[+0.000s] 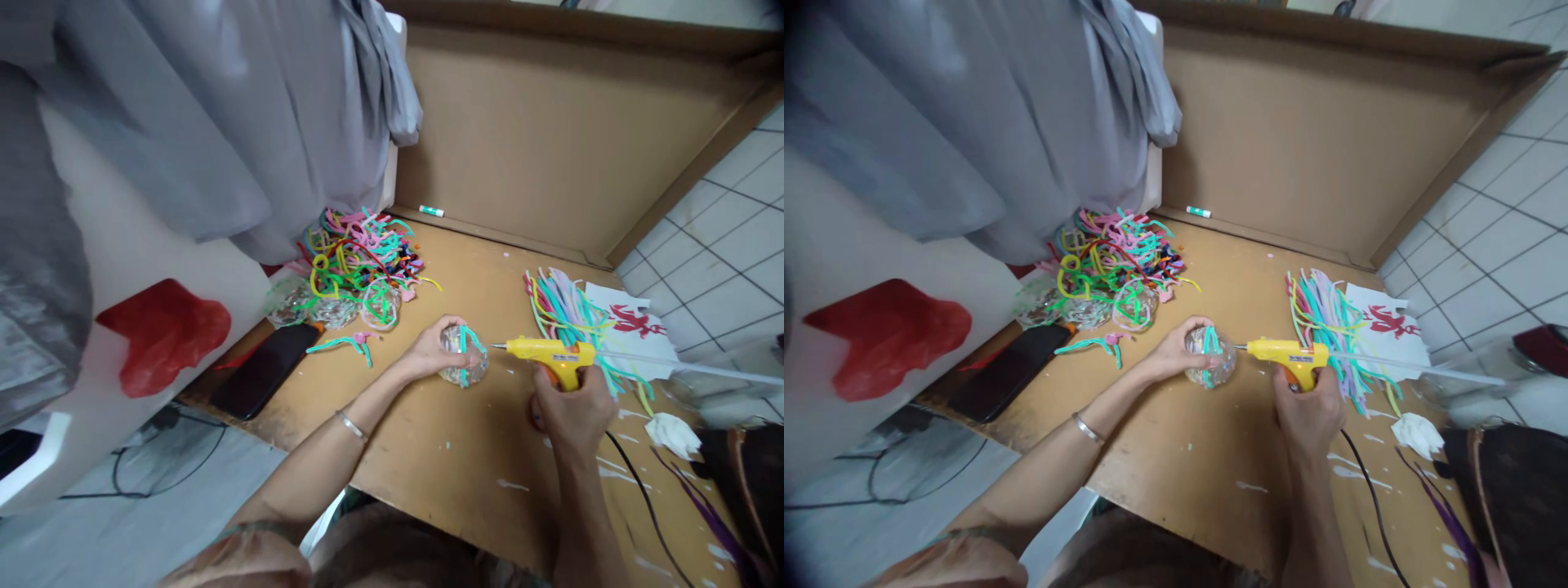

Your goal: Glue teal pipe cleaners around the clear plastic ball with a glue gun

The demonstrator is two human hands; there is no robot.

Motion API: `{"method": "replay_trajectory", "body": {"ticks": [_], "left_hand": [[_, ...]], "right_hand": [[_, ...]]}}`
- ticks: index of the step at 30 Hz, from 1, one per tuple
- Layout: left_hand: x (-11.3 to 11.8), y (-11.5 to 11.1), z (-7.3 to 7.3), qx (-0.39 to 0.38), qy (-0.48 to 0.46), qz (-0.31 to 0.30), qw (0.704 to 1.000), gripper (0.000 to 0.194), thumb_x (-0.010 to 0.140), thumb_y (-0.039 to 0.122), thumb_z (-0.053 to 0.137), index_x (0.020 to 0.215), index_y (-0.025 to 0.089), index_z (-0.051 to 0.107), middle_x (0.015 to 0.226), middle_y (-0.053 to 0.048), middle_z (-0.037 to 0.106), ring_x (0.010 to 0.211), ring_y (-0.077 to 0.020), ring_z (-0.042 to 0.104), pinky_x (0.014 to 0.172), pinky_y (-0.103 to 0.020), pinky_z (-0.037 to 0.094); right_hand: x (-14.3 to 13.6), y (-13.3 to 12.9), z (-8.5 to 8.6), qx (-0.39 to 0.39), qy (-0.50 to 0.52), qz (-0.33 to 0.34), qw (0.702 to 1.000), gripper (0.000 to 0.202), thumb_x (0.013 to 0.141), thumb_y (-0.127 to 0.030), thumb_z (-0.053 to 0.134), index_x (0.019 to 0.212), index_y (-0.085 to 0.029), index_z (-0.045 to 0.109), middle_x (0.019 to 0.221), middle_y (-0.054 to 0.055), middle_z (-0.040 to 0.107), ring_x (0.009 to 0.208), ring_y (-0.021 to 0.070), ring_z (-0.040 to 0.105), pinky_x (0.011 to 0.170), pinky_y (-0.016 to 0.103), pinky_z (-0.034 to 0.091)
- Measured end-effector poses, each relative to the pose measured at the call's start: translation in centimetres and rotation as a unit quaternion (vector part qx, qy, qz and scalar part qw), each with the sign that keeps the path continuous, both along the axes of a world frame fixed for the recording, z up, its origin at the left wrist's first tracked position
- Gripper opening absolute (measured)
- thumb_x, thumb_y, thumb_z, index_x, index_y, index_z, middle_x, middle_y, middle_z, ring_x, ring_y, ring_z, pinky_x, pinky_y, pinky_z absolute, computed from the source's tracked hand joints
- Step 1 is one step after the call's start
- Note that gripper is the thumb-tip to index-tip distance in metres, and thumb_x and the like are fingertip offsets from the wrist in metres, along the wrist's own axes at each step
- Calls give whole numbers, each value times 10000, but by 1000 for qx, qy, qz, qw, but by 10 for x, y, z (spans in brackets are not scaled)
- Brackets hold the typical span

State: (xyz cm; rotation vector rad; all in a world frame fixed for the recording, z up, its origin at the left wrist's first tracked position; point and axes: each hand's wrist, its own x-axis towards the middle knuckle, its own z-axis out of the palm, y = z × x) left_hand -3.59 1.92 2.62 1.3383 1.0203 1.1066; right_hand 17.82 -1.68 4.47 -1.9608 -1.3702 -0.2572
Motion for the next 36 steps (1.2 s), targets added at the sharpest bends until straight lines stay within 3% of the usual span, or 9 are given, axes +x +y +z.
{"method": "replay_trajectory", "body": {"ticks": [9,26,36], "left_hand": [[1,-2,1,5,27,4,1000,632,535,280,797,1097,174,529,899,4,577,799,-140,537,735,-237,438],[7,-8,4,56,73,-4,996,603,537,315,807,1068,178,556,897,-12,631,770,-154,567,709,-268,458],[5,-6,1,67,81,-4,994,569,556,283,788,1062,185,546,945,-12,652,821,-164,603,749,-280,486]], "right_hand": [[-6,-4,3,16,22,23,999,291,649,-503,538,731,-234,461,652,15,533,614,180,480,614,297,393],[-16,-7,-2,30,5,43,999,316,651,-502,533,769,-212,496,685,27,543,616,176,481,639,312,405],[-12,-6,-2,94,0,65,993,270,645,-448,589,748,-220,487,673,7,545,603,170,479,613,299,404]]}}
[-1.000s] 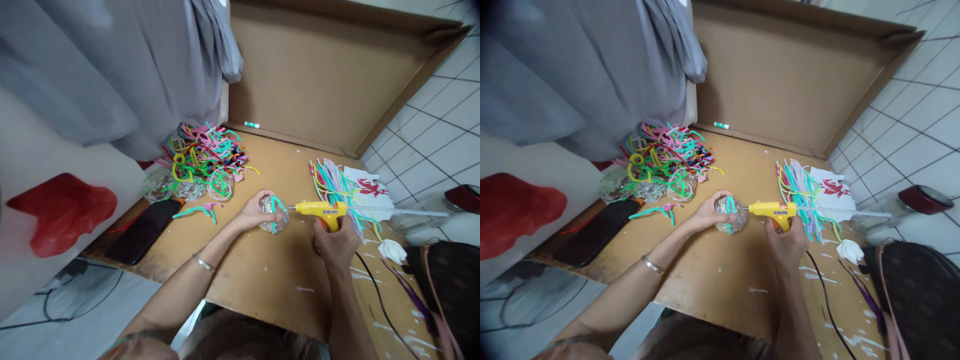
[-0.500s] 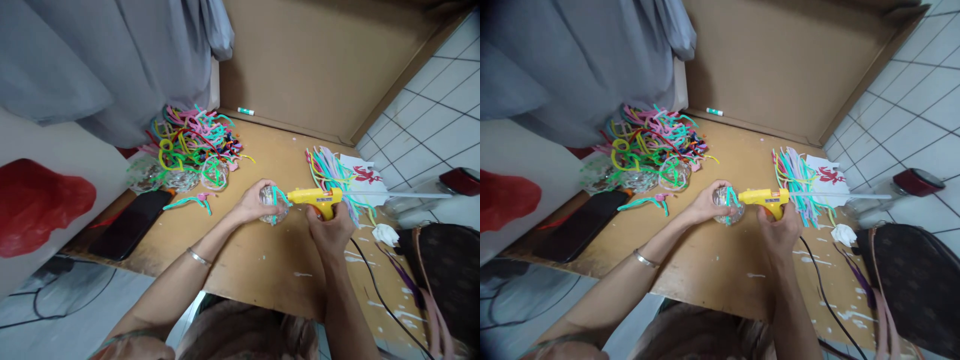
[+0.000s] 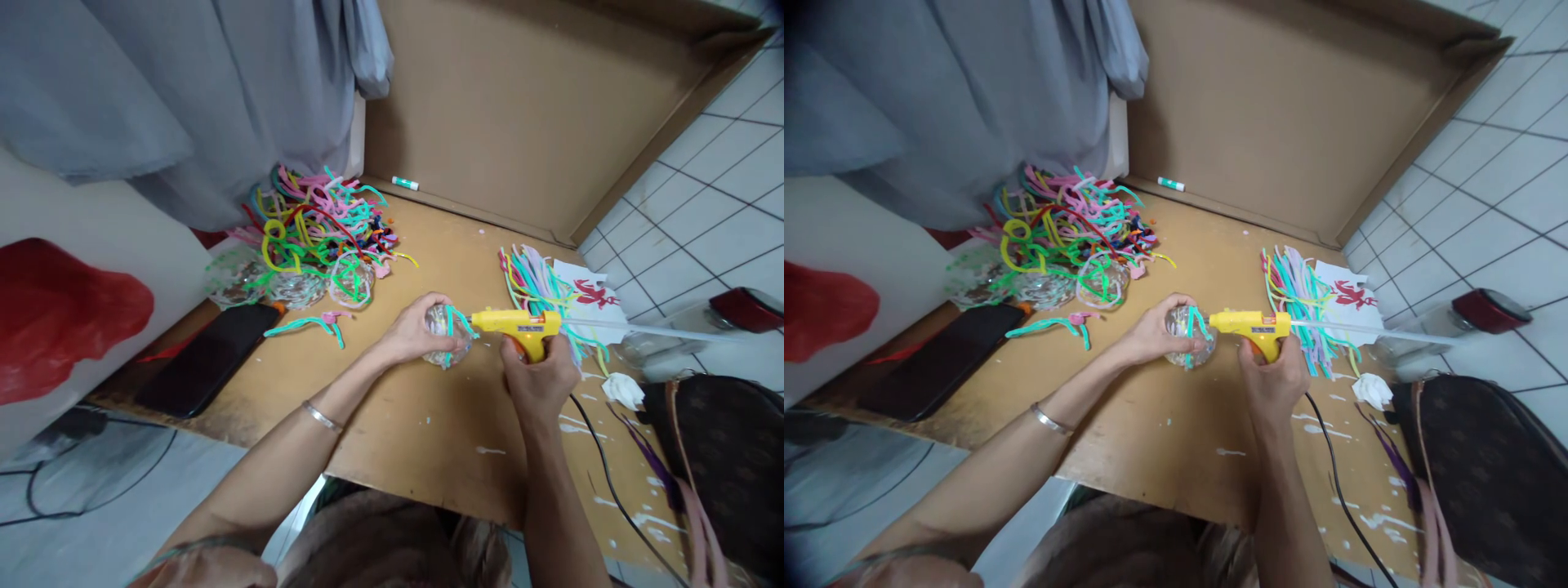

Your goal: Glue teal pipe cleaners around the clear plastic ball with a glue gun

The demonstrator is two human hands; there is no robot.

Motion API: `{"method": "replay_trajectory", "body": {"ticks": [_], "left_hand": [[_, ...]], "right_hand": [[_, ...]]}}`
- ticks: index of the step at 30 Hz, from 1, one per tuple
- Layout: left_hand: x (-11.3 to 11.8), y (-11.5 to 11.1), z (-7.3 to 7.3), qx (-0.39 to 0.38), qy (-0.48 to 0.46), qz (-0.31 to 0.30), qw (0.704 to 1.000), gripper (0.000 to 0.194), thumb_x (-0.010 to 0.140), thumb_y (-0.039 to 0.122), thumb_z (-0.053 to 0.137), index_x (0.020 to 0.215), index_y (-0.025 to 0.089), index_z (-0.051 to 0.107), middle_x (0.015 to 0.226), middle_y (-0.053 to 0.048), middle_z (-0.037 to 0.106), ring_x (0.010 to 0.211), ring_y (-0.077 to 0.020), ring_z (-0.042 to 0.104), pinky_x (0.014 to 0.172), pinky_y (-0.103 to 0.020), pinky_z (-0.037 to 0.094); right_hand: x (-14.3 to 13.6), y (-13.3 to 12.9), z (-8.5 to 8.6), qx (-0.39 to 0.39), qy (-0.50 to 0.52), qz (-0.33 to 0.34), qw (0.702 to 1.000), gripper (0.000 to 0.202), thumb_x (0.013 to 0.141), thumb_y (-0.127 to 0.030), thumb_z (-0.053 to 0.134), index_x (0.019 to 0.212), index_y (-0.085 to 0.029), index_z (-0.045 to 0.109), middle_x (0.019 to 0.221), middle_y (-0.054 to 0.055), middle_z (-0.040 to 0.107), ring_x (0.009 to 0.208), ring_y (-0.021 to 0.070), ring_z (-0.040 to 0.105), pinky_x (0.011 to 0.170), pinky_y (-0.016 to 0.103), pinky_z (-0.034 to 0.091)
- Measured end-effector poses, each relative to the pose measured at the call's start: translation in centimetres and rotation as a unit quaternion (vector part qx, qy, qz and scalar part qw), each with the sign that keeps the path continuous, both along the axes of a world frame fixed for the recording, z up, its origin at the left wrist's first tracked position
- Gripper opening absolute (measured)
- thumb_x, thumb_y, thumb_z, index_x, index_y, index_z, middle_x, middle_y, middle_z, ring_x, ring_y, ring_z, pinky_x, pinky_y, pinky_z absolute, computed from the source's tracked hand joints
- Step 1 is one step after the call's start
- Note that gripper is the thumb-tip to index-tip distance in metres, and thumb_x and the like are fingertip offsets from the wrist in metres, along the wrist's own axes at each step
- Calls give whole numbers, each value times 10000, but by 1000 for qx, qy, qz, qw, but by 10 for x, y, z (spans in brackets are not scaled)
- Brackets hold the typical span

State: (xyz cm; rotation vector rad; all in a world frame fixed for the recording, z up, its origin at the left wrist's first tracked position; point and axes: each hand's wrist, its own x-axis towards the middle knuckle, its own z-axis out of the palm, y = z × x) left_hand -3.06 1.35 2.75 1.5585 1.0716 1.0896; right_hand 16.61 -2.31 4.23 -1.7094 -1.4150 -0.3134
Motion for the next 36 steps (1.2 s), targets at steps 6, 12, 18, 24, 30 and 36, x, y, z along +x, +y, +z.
{"method": "replay_trajectory", "body": {"ticks": [6,12,18,24,30,36], "left_hand": [[0,0,-1,-11,-3,-5,1000,610,548,312,807,1077,181,534,928,-11,660,817,-171,620,743,-289,506],[1,1,-1,-13,-8,-5,1000,607,548,315,804,1074,179,533,916,-7,651,797,-158,610,730,-276,497],[0,-1,2,-19,-4,0,1000,620,543,309,800,1088,177,535,901,3,630,779,-145,580,715,-262,474],[0,-1,5,-16,8,12,1000,632,534,292,798,1100,165,546,852,26,580,732,-117,516,670,-230,430],[1,-2,5,-21,5,10,1000,619,529,278,793,1086,171,545,849,28,577,730,-117,515,661,-223,427],[1,-1,2,-25,-4,0,1000,612,534,284,791,1081,182,536,851,29,583,732,-119,523,677,-228,436]], "right_hand": [[1,0,-2,3,-6,2,1000,281,642,-449,600,754,-215,491,684,17,552,617,177,488,611,301,400],[2,1,-3,6,-15,10,1000,280,646,-444,601,761,-211,499,668,9,538,607,172,479,604,295,392],[2,0,-2,1,-8,15,1000,267,649,-435,592,756,-210,497,672,10,542,605,170,489,609,297,395],[1,-1,-1,-3,3,12,1000,271,644,-441,590,760,-211,508,678,13,551,610,174,496,611,300,405],[1,-2,0,9,-21,24,999,251,650,-417,597,770,-209,525,668,3,545,596,166,483,620,297,416],[2,-1,-1,15,-34,24,999,245,665,-418,589,775,-209,526,666,0,536,594,163,469,613,294,416]]}}
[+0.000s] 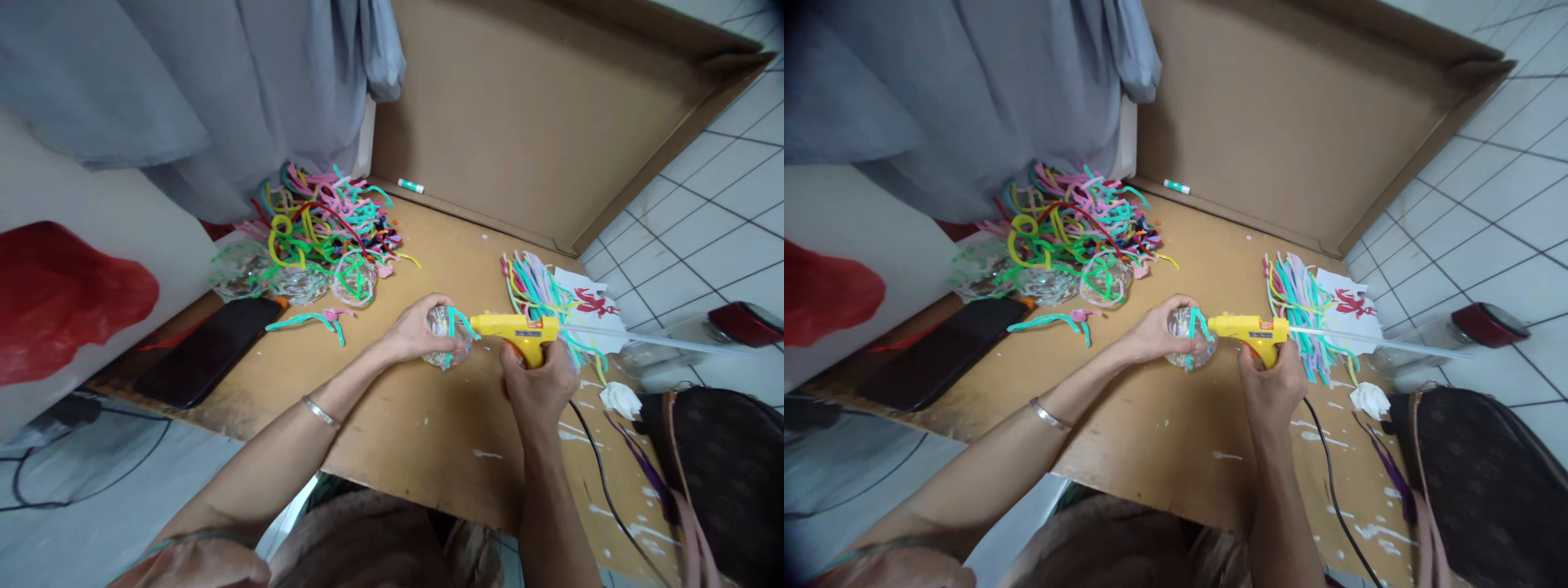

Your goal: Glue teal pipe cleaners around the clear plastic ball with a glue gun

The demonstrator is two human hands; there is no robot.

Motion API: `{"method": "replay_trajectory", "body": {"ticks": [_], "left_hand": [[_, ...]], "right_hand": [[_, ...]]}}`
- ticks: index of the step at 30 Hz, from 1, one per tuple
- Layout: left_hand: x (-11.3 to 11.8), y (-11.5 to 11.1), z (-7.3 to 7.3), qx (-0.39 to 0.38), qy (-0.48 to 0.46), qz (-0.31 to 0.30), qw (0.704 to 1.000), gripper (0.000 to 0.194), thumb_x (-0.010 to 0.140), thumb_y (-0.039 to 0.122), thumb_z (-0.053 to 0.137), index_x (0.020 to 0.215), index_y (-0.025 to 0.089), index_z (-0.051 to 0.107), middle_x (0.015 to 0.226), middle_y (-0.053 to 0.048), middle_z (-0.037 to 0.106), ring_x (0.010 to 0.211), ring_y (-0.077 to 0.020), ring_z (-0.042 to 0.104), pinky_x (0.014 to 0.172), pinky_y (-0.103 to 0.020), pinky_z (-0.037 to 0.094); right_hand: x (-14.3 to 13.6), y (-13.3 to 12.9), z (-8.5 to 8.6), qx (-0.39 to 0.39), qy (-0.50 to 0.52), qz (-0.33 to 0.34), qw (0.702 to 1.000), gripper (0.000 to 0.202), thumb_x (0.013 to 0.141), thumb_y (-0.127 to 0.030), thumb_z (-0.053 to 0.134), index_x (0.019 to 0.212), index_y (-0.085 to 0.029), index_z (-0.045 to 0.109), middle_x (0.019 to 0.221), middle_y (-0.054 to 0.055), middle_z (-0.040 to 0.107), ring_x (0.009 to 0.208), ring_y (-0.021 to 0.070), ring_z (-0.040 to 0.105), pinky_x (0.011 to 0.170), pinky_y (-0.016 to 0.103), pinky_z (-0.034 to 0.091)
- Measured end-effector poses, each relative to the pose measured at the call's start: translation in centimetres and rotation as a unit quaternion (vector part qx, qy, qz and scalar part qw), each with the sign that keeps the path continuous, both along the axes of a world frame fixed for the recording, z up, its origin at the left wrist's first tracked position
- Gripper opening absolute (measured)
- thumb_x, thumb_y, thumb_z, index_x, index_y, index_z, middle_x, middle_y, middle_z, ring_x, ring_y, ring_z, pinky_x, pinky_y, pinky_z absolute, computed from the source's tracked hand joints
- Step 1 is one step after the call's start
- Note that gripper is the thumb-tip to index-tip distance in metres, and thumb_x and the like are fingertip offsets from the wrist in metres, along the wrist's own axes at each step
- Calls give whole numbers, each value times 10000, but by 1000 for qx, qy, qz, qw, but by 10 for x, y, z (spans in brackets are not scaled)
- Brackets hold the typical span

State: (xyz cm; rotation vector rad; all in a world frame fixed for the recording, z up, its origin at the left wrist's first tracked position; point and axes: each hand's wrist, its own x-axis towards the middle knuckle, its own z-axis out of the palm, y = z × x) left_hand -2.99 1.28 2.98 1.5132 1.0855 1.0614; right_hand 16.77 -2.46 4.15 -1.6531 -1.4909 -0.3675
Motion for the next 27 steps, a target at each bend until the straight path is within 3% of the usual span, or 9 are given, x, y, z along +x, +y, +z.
{"method": "replay_trajectory", "body": {"ticks": [27], "left_hand": [[0,-1,4,-4,7,6,1000,623,528,268,786,1092,180,538,848,35,572,730,-116,510,675,-228,424]], "right_hand": [[2,0,-1,-6,5,5,1000,244,665,-421,596,766,-211,523,654,-2,532,587,163,460,616,297,413]]}}
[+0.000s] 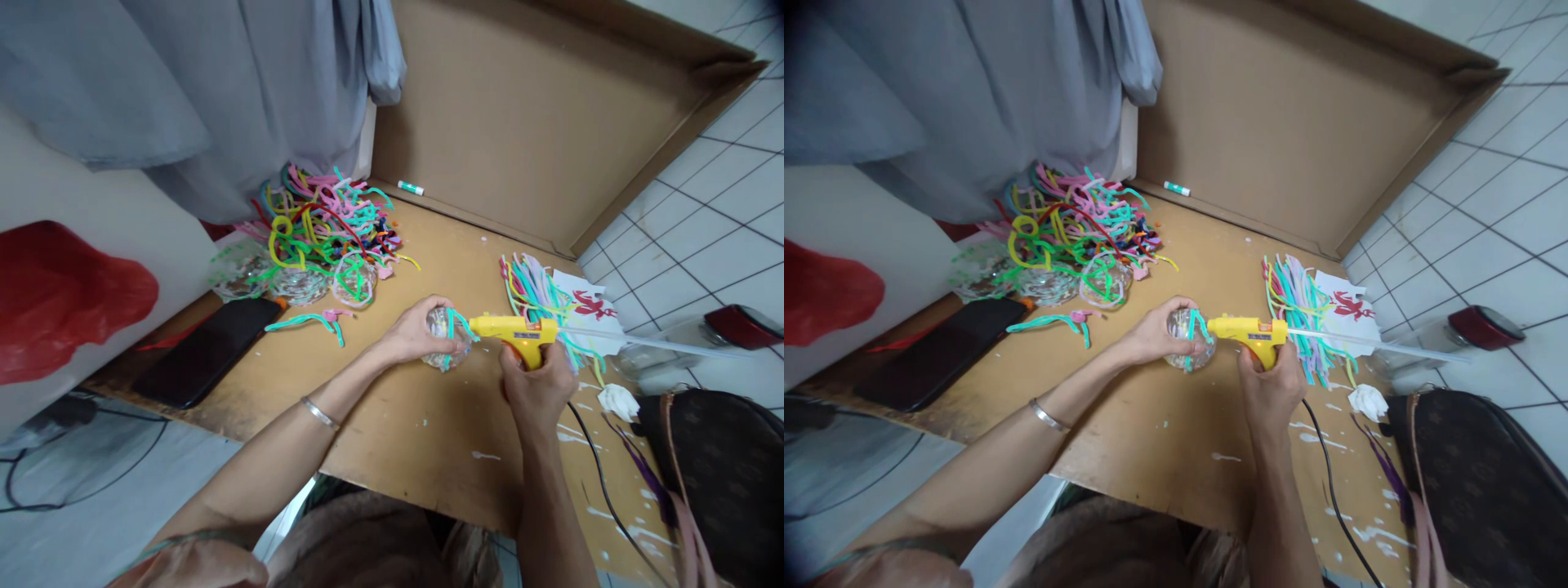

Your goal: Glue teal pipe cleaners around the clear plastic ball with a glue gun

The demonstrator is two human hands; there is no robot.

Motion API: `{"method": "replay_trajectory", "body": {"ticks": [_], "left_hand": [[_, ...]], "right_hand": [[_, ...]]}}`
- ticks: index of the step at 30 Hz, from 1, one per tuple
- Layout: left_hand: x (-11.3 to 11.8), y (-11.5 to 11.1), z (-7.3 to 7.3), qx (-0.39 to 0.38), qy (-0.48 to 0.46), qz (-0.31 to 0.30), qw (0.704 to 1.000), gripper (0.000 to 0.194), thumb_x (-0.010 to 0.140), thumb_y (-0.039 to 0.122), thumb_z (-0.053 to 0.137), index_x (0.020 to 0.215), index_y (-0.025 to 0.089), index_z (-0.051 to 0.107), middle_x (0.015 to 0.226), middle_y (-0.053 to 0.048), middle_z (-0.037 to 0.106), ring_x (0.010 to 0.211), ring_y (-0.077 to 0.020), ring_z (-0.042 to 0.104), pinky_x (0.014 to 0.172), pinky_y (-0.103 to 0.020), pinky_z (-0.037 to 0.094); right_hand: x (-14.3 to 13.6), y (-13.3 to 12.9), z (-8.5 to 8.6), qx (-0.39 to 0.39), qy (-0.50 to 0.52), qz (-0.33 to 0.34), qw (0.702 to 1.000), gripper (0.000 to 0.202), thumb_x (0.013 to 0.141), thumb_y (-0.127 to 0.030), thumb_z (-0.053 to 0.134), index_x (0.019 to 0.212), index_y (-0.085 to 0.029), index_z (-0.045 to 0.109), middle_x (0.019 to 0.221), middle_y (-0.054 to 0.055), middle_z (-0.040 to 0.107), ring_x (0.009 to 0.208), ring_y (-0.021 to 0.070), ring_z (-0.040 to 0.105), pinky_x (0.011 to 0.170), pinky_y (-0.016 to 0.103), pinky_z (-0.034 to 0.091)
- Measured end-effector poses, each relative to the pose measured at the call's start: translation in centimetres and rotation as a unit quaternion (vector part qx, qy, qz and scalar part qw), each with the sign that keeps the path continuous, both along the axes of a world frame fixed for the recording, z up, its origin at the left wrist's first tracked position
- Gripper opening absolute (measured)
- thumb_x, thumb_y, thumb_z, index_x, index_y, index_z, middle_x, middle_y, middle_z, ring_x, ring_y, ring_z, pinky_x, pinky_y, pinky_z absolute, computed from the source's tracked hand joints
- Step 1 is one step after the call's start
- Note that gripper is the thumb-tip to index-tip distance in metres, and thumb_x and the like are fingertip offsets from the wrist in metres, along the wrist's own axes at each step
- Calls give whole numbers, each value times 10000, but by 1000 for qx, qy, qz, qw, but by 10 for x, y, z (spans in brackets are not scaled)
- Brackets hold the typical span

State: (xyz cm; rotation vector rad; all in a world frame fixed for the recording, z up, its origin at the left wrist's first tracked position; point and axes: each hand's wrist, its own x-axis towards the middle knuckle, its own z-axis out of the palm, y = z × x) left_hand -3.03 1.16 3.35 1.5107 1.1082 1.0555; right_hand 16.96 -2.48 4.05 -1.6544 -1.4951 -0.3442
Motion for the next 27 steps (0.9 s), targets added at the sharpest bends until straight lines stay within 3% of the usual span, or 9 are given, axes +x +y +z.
{"method": "replay_trajectory", "body": {"ticks": [27], "left_hand": [[0,2,-5,8,1,-2,1000,632,527,302,790,1097,195,539,873,27,587,753,-127,523,692,-231,430]], "right_hand": [[-1,-2,3,-8,-9,-9,1000,224,672,-402,583,784,-213,541,650,-4,521,583,166,455,610,295,405]]}}
